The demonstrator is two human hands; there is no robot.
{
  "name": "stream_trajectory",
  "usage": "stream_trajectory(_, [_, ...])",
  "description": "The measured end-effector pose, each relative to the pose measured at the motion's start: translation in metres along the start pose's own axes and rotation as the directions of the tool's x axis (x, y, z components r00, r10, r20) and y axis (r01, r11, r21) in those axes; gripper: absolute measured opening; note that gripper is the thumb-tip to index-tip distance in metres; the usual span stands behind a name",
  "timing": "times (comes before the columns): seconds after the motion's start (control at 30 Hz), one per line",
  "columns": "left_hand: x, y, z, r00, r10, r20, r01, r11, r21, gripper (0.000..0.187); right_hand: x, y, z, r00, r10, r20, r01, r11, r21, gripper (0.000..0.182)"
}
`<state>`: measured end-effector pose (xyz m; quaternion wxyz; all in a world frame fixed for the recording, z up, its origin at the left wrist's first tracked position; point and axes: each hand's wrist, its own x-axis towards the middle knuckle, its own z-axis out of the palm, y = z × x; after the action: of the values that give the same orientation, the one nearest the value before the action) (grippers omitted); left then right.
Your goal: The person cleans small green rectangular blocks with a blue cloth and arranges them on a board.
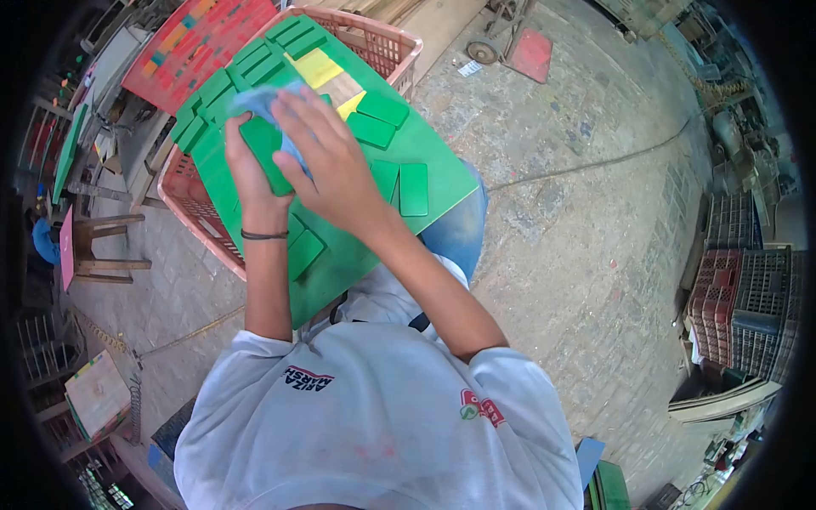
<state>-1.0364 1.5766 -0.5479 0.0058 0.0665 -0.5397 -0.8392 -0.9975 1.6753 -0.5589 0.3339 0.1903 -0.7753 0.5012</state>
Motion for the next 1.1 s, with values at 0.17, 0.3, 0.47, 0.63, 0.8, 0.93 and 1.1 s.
stream_trajectory(0.17, [0.013,-0.015,-0.056,0.934,-0.158,0.319,0.264,0.909,-0.323,0.058,-0.044,0.006,-0.008,0.977,0.026,0.209,-0.025,1.0,-0.007,0.037])
stream_trajectory(0.3, [-0.002,-0.007,-0.051,0.952,-0.135,0.276,0.23,0.909,-0.348,0.059,-0.01,0.002,-0.037,0.962,0.145,0.229,-0.179,0.975,0.132,0.039])
stream_trajectory(0.47, [0.001,-0.014,-0.047,0.914,-0.083,0.397,0.294,0.811,-0.506,0.058,-0.016,0.009,0.015,0.981,-0.108,0.162,0.131,0.982,-0.137,0.043])
stream_trajectory(0.63, [0.0,-0.021,-0.095,0.977,-0.116,0.179,0.177,0.911,-0.372,0.06,-0.056,-0.003,-0.013,0.886,0.032,0.462,-0.063,0.997,0.053,0.042])
stream_trajectory(0.8, [-0.021,-0.008,-0.076,0.978,-0.09,0.186,0.145,0.94,-0.31,0.061,-0.008,-0.004,-0.014,0.984,0.023,0.177,-0.033,0.998,0.056,0.036])
stream_trajectory(0.93, [-0.013,-0.014,-0.087,0.921,-0.041,0.387,0.258,0.809,-0.529,0.06,-0.035,-0.005,0.022,0.972,-0.066,0.224,0.073,0.997,-0.023,0.033])
stream_trajectory(1.1, [-0.016,-0.013,-0.109,0.992,-0.062,0.113,0.107,0.884,-0.455,0.058,-0.07,-0.019,-0.017,0.787,0.131,0.603,-0.275,0.949,0.153,0.029])
